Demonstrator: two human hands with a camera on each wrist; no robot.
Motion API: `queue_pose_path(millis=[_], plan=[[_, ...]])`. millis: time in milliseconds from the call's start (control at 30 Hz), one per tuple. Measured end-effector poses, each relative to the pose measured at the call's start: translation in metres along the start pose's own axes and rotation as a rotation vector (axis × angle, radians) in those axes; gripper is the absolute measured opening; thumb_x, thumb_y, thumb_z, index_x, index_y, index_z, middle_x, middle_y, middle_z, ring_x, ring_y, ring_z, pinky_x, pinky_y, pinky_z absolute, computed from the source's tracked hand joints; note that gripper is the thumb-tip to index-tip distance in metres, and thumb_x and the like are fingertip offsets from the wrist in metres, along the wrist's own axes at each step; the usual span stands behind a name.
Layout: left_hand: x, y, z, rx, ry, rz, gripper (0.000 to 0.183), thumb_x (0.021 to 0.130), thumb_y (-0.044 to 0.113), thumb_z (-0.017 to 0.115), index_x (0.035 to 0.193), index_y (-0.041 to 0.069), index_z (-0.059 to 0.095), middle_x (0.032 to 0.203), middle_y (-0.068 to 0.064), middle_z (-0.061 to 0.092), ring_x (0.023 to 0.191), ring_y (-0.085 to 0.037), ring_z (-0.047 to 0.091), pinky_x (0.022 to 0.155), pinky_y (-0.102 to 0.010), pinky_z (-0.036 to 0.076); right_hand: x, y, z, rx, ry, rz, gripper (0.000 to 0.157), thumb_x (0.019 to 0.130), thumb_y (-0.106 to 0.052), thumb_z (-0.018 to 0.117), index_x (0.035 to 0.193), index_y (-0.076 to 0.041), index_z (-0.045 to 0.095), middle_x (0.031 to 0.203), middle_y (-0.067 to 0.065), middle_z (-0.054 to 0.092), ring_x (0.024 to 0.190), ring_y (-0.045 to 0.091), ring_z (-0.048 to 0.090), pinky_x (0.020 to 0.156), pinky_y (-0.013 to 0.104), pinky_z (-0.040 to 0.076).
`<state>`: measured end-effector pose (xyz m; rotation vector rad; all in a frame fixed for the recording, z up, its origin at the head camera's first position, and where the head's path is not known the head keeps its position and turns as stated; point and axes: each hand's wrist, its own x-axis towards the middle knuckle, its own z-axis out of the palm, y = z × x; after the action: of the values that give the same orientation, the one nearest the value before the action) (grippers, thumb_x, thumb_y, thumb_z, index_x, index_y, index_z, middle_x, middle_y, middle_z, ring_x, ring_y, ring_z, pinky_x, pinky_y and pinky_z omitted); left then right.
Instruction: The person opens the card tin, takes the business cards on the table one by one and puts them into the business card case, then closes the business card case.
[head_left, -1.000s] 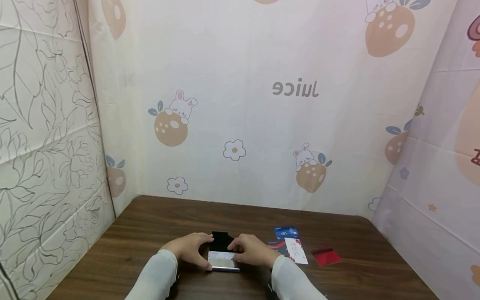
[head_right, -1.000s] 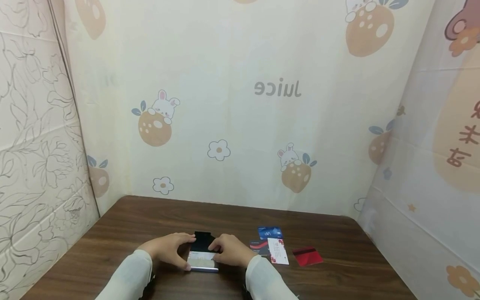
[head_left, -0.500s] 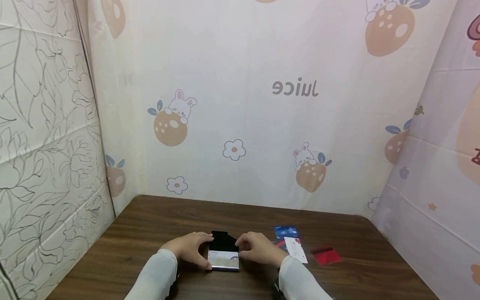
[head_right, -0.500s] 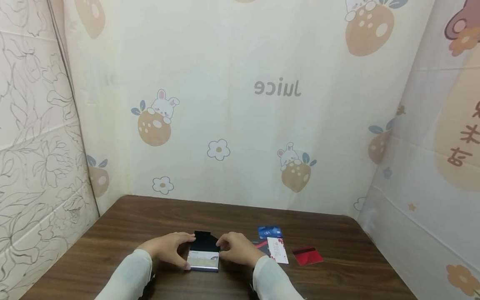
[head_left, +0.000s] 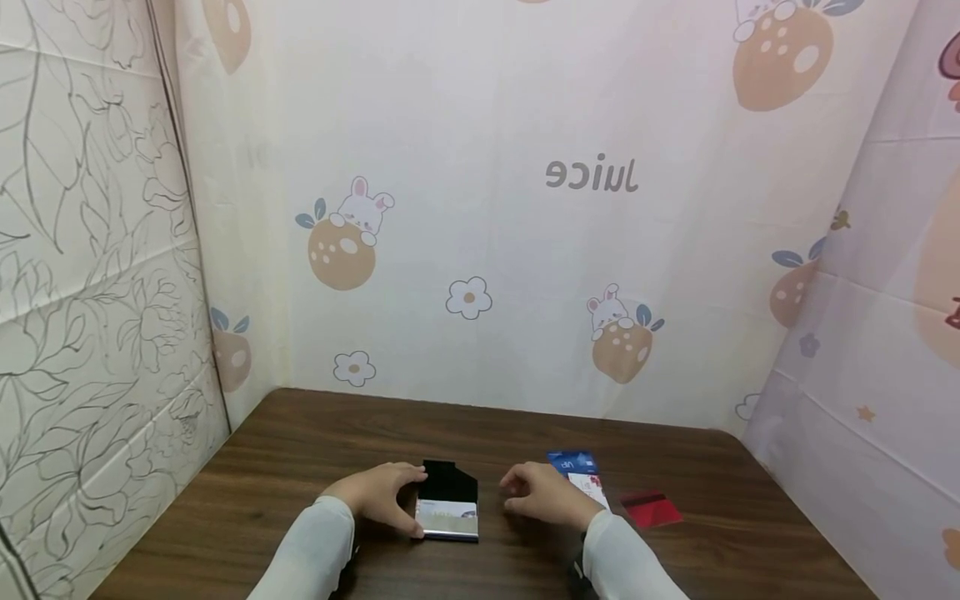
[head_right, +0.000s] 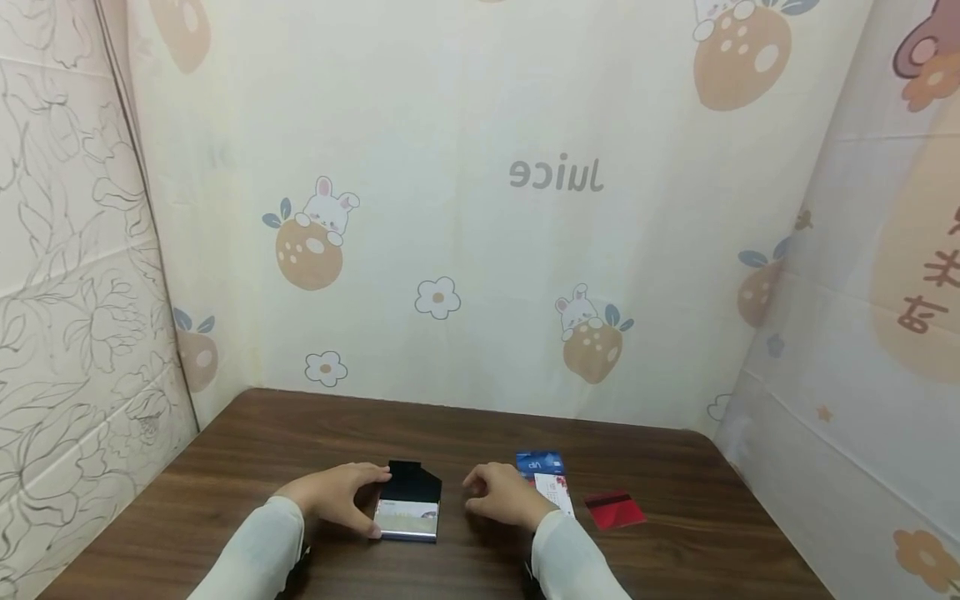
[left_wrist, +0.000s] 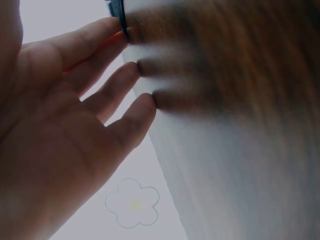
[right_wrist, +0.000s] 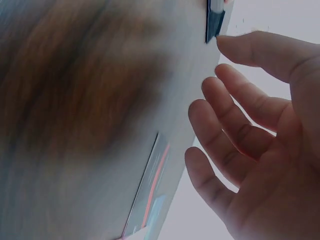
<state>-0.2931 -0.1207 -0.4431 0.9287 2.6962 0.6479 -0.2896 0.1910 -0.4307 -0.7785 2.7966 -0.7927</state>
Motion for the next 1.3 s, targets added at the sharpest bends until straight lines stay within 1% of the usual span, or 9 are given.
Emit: queue_pose_path(millis=[200,400,467,600,667,767,900,1167,1300], plan=[[-0.001,0.0,0.0,-0.005,0.009,0.008,0.089,0.064,0.054,0.074,0.135,0.008,0.047,0.141,-0.011,0.044,0.128,-0.03,0.035,0.104,-0.054,0.034,-0.008,0.006,-0.009,0.009,0.006,0.035,0.026,0.082,-0.022,0.069,0.105,-0.012,0.065,0.092,0.001,0.063,0.08,0.013,0.054,0.073,0.039,0.053],[-0.001,0.0,0.001,-0.014,0.005,0.002,0.089,0.064,0.054,0.075,0.136,0.009,0.047,0.141,-0.01,0.044,0.128,-0.03,0.035,0.104,-0.054,0.034,-0.017,0.016,-0.018,-0.013,0.066,0.086,0.029,0.081,-0.023,0.07,0.104,-0.007,0.065,0.085,0.0,0.06,0.073,0.012,0.052,0.063,0.032,0.05],[-0.001,0.0,0.002,-0.013,0.009,0.004,0.089,0.064,0.054,0.074,0.135,0.009,0.047,0.141,-0.01,0.044,0.128,-0.03,0.035,0.104,-0.054,0.034,-0.021,0.022,-0.021,-0.019,0.098,0.135,0.029,0.081,-0.023,0.07,0.104,-0.004,0.065,0.082,0.001,0.059,0.064,0.013,0.053,0.056,0.032,0.051],[-0.002,0.0,0.001,-0.01,0.015,0.008,0.089,0.064,0.054,0.075,0.135,0.008,0.048,0.141,-0.011,0.044,0.128,-0.03,0.035,0.104,-0.053,0.034,-0.028,0.033,-0.028,-0.049,0.155,0.274,0.033,0.08,-0.027,0.071,0.103,-0.004,0.065,0.081,0.002,0.06,0.062,0.014,0.053,0.058,0.036,0.053],[-0.002,0.0,0.0,-0.011,0.015,0.01,0.088,0.064,0.053,0.075,0.135,0.008,0.048,0.141,-0.011,0.045,0.128,-0.03,0.035,0.104,-0.054,0.034,-0.032,0.038,-0.033,-0.07,0.173,0.333,0.035,0.079,-0.03,0.071,0.103,-0.005,0.065,0.084,0.003,0.062,0.068,0.015,0.055,0.064,0.041,0.054],[-0.002,0.001,0.0,-0.007,0.014,0.014,0.088,0.064,0.053,0.075,0.135,0.008,0.048,0.141,-0.012,0.045,0.128,-0.03,0.036,0.104,-0.053,0.034,-0.036,0.046,-0.039,-0.133,0.186,0.401,0.04,0.077,-0.036,0.072,0.103,-0.006,0.066,0.091,0.006,0.067,0.077,0.019,0.058,0.073,0.049,0.049],[-0.002,0.003,-0.001,-0.002,0.014,0.016,0.088,0.065,0.052,0.075,0.135,0.007,0.047,0.141,-0.012,0.045,0.128,-0.03,0.035,0.104,-0.053,0.034,-0.041,0.056,-0.044,-0.233,0.181,0.471,0.05,0.073,-0.046,0.072,0.102,-0.006,0.066,0.096,0.009,0.067,0.081,0.024,0.057,0.072,0.052,0.043],[-0.002,0.004,-0.002,0.0,0.014,0.018,0.088,0.065,0.052,0.075,0.135,0.007,0.047,0.14,-0.012,0.045,0.128,-0.03,0.036,0.104,-0.053,0.034,-0.05,0.064,-0.046,-0.282,0.177,0.516,0.06,0.067,-0.057,0.072,0.098,-0.006,0.068,0.09,0.008,0.067,0.074,0.024,0.052,0.07,0.049,0.044],[-0.002,0.003,-0.002,-0.001,0.009,0.009,0.088,0.064,0.053,0.075,0.135,0.008,0.047,0.141,-0.011,0.044,0.128,-0.03,0.035,0.104,-0.054,0.034,-0.053,0.065,-0.046,-0.298,0.187,0.526,0.055,0.065,-0.064,0.069,0.08,-0.011,0.069,0.075,0.004,0.062,0.069,0.023,0.047,0.065,0.045,0.04]])
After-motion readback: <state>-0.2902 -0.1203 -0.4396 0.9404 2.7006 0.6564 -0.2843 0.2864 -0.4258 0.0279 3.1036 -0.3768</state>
